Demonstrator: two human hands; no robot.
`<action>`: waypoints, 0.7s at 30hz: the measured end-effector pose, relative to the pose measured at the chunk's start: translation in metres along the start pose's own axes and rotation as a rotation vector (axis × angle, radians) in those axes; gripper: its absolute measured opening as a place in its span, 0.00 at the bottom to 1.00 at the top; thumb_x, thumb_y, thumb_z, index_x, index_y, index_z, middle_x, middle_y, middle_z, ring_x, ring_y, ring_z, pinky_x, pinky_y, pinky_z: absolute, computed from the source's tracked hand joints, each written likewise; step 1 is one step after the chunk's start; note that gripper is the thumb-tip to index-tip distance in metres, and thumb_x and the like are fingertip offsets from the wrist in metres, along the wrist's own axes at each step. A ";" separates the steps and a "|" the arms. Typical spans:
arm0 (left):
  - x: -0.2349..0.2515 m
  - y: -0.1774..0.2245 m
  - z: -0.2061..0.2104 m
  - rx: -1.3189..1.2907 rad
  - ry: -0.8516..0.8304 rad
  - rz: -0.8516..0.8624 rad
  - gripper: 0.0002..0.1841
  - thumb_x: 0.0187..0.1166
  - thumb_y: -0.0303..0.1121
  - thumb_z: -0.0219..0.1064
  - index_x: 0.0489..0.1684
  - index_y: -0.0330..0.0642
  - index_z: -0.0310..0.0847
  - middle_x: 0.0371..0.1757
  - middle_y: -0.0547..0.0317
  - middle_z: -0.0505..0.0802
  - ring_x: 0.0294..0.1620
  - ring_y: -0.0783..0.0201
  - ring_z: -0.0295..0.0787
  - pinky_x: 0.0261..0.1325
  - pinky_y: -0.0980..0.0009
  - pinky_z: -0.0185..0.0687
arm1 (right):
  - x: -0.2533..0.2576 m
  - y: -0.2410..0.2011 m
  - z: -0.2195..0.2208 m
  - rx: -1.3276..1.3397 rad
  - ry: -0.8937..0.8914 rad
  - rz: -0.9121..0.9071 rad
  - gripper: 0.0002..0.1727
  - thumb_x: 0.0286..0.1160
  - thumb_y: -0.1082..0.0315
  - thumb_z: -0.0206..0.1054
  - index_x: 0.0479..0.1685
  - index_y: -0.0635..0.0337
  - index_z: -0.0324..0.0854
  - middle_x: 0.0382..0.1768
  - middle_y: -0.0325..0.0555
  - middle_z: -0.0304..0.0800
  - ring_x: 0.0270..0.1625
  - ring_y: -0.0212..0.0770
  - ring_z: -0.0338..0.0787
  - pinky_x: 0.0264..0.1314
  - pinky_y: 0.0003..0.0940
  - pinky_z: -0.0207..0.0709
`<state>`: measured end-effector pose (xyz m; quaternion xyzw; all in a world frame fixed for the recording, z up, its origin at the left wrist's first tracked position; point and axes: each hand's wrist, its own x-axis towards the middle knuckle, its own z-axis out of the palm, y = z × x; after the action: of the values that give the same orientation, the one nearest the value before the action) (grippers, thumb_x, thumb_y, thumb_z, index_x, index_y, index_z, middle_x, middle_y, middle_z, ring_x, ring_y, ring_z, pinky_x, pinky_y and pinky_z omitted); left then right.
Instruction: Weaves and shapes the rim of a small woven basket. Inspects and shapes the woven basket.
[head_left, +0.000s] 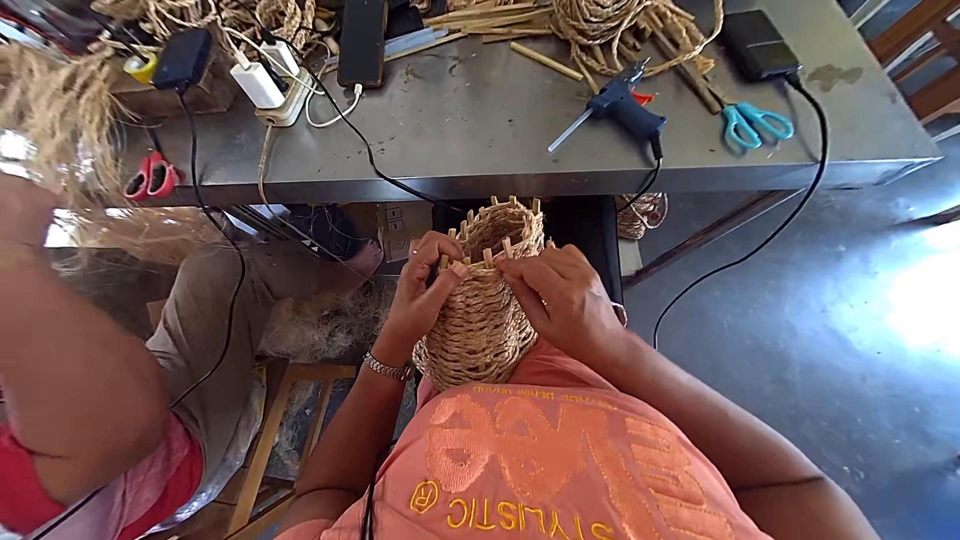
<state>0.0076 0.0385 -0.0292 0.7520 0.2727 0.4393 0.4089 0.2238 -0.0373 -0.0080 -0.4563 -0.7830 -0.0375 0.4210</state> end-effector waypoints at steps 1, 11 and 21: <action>0.001 0.001 -0.001 0.028 -0.006 0.005 0.11 0.85 0.41 0.56 0.44 0.47 0.82 0.58 0.62 0.85 0.66 0.64 0.77 0.72 0.58 0.66 | 0.001 0.000 0.000 -0.001 0.008 0.009 0.12 0.82 0.69 0.63 0.51 0.60 0.92 0.39 0.45 0.95 0.38 0.42 0.89 0.46 0.40 0.77; 0.013 0.055 0.021 0.724 0.043 0.112 0.20 0.89 0.49 0.58 0.63 0.44 0.83 0.63 0.56 0.90 0.73 0.53 0.80 0.84 0.45 0.59 | -0.003 -0.006 0.006 0.038 -0.030 0.073 0.15 0.87 0.67 0.55 0.55 0.66 0.86 0.34 0.46 0.90 0.38 0.43 0.87 0.47 0.41 0.78; 0.027 0.031 0.004 0.449 -0.083 0.004 0.15 0.89 0.45 0.58 0.55 0.46 0.85 0.53 0.62 0.90 0.61 0.63 0.83 0.72 0.52 0.71 | -0.007 0.004 -0.011 0.223 -0.136 0.357 0.13 0.87 0.58 0.62 0.50 0.57 0.86 0.37 0.37 0.94 0.41 0.34 0.92 0.55 0.45 0.83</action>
<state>0.0251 0.0415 0.0083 0.8421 0.3452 0.3369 0.2412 0.2348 -0.0447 -0.0074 -0.5398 -0.7157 0.1554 0.4150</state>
